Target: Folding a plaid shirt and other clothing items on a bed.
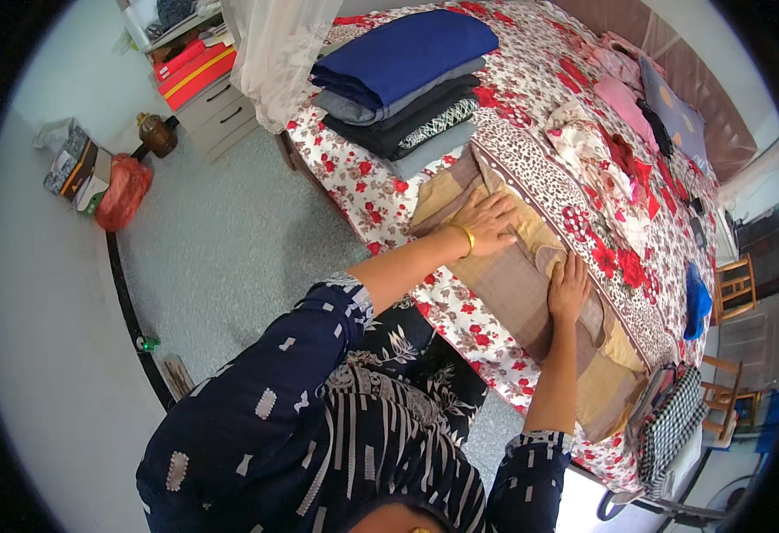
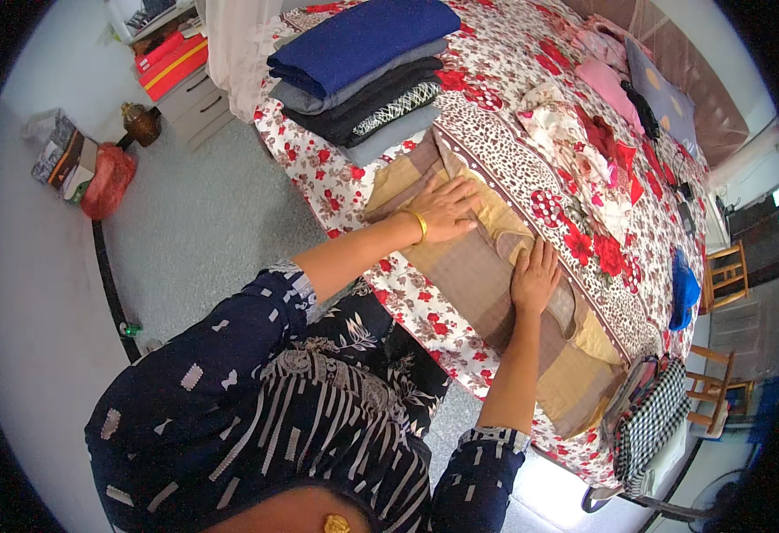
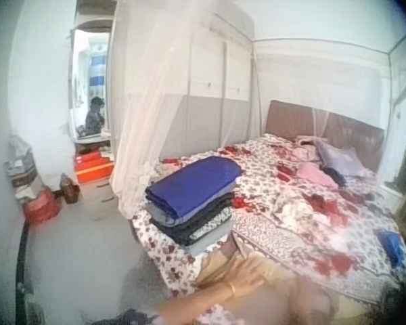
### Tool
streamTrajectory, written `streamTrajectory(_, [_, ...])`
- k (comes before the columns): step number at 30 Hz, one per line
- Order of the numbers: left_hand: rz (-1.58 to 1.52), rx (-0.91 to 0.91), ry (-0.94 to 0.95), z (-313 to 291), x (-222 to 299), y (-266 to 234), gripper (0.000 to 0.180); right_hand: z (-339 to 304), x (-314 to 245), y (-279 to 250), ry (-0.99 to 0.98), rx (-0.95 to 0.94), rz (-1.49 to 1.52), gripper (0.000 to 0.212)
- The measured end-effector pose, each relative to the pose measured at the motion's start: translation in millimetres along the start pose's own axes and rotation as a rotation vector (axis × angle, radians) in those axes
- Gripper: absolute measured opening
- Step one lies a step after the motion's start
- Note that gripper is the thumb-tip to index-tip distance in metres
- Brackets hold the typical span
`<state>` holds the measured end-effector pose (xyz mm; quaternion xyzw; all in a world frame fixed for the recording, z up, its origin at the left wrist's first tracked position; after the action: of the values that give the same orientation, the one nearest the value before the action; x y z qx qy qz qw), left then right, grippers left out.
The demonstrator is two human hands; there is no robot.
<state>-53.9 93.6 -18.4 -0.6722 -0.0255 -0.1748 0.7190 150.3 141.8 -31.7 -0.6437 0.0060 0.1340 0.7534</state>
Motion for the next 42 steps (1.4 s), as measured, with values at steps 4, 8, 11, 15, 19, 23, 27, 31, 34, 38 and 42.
streamTrajectory(4, [-0.011, 0.062, -0.004, 0.3, -9.0, 7.7, 0.057, -5.4, 2.5, -11.1, 0.121, 0.027, -0.125, 0.054])
streamTrajectory(8, [0.074, 0.153, -0.016, -1.6, -2.7, -4.1, 0.055, -17.9, 2.1, -18.3, 0.139, 0.153, -0.155, 0.06])
streamTrajectory(11, [0.032, 0.195, 0.118, 0.5, 33.9, -9.6, 0.053, -46.9, -27.8, -32.2, -0.02, 0.241, -0.057, 0.061])
streamTrajectory(15, [0.031, 0.068, 0.272, -1.5, 61.8, 9.0, 0.054, -81.2, -40.2, -31.0, -0.08, 0.13, -0.007, 0.062])
streamTrajectory(19, [0.073, -0.049, 0.239, 1.1, 55.8, 18.8, 0.057, -103.4, -9.0, -39.4, -0.087, 0.092, -0.015, 0.063])
streamTrajectory(23, [0.072, -0.013, 0.221, 0.5, 54.0, 19.7, 0.058, -128.7, 37.3, -48.4, -0.049, 0.095, -0.069, 0.063])
streamTrajectory(27, [0.1, 0.016, 0.202, -1.5, 56.5, 15.5, 0.058, -160.4, 82.5, -61.3, 0.063, 0.113, -0.121, 0.063])
streamTrajectory(31, [0.095, 0.001, 0.205, -8.6, 50.2, 16.0, 0.057, -191.0, 124.2, -71.3, 0.179, 0.206, -0.092, 0.059])
streamTrajectory(34, [0.104, 0.052, 0.223, -16.3, 42.7, 11.4, 0.057, -222.4, 178.2, -75.8, 0.334, 0.389, 0.032, 0.05])
streamTrajectory(38, [0.096, 0.152, 0.188, -21.4, 47.0, 4.9, 0.049, -265.2, 248.7, -88.9, 0.794, 0.537, 0.311, 0.037])
streamTrajectory(42, [0.035, 0.384, 0.452, -10.3, 105.5, -3.6, 0.041, -272.0, 304.7, -55.2, 0.934, 0.618, 0.99, 0.034])
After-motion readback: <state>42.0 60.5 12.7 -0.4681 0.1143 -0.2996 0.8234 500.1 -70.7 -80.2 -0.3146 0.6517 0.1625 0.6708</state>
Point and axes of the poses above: each hand's wrist, its own z-axis towards the middle knuckle, its own y-axis out of the palm, x = y × z, the point moved 7 cm from there along z, towards the middle knuckle, and after that the axes turned 7 degrees about y, right-handed, at the moved point
